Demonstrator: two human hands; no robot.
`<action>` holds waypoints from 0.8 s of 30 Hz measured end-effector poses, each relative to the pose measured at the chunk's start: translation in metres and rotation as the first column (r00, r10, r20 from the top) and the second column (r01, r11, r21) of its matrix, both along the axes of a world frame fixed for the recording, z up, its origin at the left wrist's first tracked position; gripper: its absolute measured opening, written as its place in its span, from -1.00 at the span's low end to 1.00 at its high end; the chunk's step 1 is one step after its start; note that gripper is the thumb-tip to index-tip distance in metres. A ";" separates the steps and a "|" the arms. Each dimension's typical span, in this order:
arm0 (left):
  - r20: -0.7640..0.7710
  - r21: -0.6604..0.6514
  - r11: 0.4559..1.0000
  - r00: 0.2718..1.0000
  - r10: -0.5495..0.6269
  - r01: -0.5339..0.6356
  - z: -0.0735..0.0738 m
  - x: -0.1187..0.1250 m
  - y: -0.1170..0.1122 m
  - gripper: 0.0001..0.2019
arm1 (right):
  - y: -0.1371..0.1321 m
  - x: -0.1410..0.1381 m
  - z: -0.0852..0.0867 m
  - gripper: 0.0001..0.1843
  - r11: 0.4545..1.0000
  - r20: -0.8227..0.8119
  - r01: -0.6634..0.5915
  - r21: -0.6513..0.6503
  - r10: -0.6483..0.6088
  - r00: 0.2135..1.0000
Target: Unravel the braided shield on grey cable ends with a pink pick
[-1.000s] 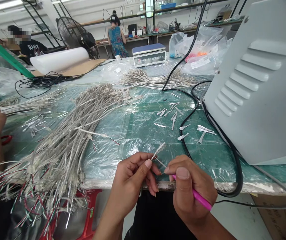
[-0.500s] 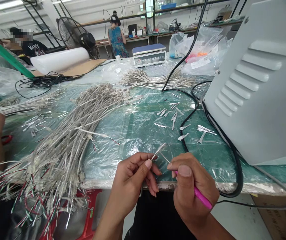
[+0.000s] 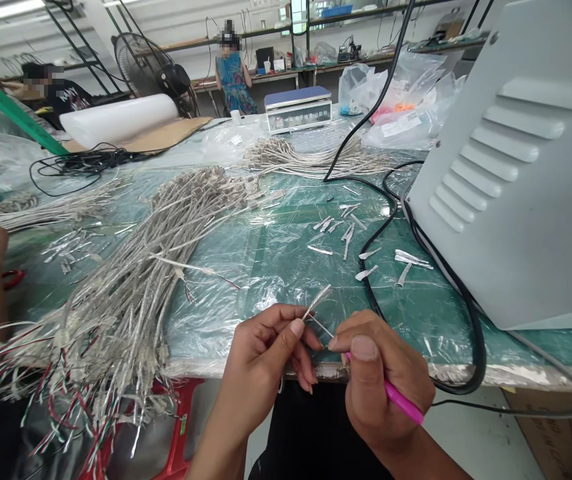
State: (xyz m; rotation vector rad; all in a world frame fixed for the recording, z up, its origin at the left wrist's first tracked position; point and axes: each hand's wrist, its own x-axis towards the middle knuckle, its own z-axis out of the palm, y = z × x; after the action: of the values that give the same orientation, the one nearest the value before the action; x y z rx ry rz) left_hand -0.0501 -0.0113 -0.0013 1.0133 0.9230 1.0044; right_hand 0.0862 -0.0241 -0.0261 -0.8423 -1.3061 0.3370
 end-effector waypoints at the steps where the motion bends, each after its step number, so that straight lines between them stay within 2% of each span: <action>1: 0.002 -0.001 1.000 1.000 0.000 0.000 0.000 0.000 0.000 -0.90 | 0.000 0.000 0.000 -0.78 1.000 -0.003 0.001 -0.006 -0.001 1.000; 16: -0.007 -0.009 1.000 1.000 0.003 -0.003 0.001 0.001 0.001 -0.89 | 0.001 -0.001 0.000 -0.79 0.998 0.058 0.045 0.033 -0.047 0.997; 21: -0.007 -0.018 1.000 1.000 -0.004 0.004 -0.002 -0.001 0.000 -0.88 | 0.000 0.000 0.003 -0.79 0.991 0.109 0.119 -0.057 -0.113 0.988; 24: -0.018 -0.013 1.000 1.000 -0.005 0.005 -0.002 0.000 0.000 -0.87 | 0.000 0.000 0.004 -0.78 0.988 0.109 0.144 -0.053 -0.138 0.984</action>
State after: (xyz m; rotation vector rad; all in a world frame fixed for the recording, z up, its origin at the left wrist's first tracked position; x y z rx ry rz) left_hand -0.0505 -0.0109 -0.0034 1.0147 0.9401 0.9859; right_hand 0.0861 -0.0237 -0.0217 -1.0097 -1.3301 0.2233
